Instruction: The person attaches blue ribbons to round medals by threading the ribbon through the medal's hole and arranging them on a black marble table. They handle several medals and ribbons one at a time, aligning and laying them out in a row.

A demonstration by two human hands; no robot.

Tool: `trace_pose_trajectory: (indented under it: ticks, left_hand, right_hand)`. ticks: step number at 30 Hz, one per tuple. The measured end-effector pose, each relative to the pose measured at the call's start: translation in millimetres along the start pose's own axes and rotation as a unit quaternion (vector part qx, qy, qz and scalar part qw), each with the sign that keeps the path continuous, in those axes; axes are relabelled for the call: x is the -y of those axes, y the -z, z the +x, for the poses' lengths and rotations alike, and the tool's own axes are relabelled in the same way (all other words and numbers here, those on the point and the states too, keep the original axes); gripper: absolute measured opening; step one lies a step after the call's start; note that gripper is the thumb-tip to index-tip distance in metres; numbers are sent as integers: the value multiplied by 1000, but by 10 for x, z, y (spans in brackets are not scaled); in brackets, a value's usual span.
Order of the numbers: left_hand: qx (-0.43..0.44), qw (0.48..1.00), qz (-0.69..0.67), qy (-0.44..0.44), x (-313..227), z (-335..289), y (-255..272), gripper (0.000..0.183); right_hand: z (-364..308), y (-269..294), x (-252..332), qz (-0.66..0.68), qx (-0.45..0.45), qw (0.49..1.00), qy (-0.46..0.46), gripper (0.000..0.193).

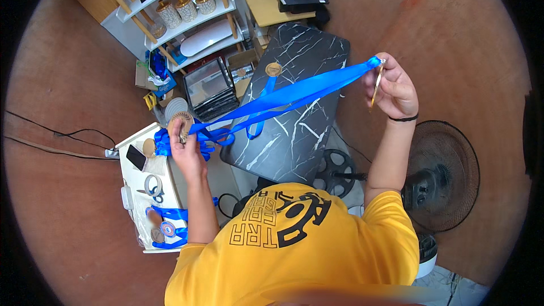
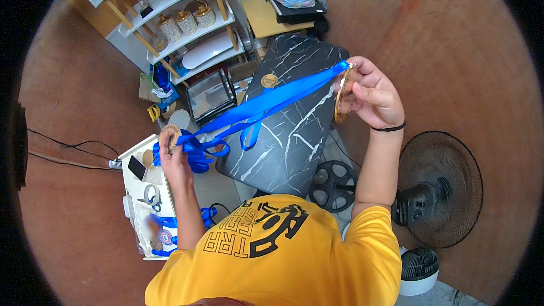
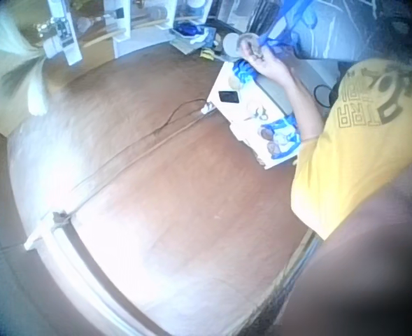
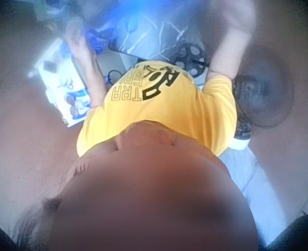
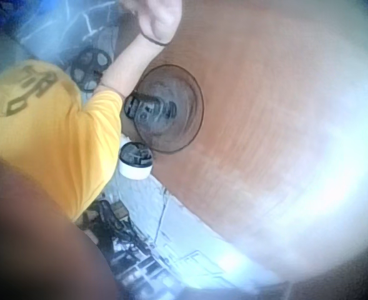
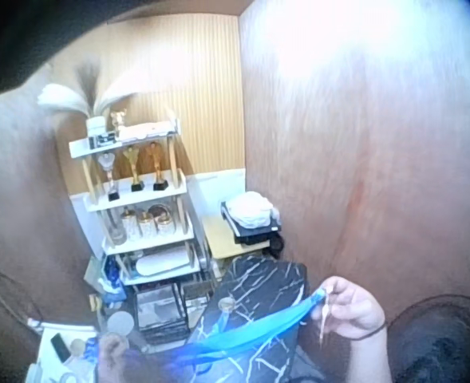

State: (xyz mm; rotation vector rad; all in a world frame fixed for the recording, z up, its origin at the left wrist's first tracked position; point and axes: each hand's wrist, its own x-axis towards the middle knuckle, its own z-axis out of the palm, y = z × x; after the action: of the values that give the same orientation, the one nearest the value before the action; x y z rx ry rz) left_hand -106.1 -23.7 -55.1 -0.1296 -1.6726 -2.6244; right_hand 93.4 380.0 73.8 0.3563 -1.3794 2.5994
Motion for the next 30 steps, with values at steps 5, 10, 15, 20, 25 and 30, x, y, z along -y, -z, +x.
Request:
trace_pose_trajectory:
  ticks: [5,10,15,20,25,30]
  left_hand:
    - [51,997,-62,-2,-570,105,-6,49]
    - [50,991,-16,-121,-1048,201,-98,48]
    - [64,978,4,-198,-1447,256,-161,46]
    - [170,981,-66,-66,-1831,223,-156,55]
    - [264,940,-203,75,-1951,87,-220,61]
    - [289,907,-260,162,-1945,15,-304,63]
  right_hand:
    - [-330,-161,360,-136,-50,989,29,28]
    - [-608,-441,618,-363,-91,924,-78,22]
    - [-715,-649,663,-540,-7,836,-98,20]
    - [-786,-636,714,-544,-24,835,-81,20]
    - [-750,-504,667,-563,-87,817,-89,20]
    - [-724,-304,559,-530,-107,835,-100,18]
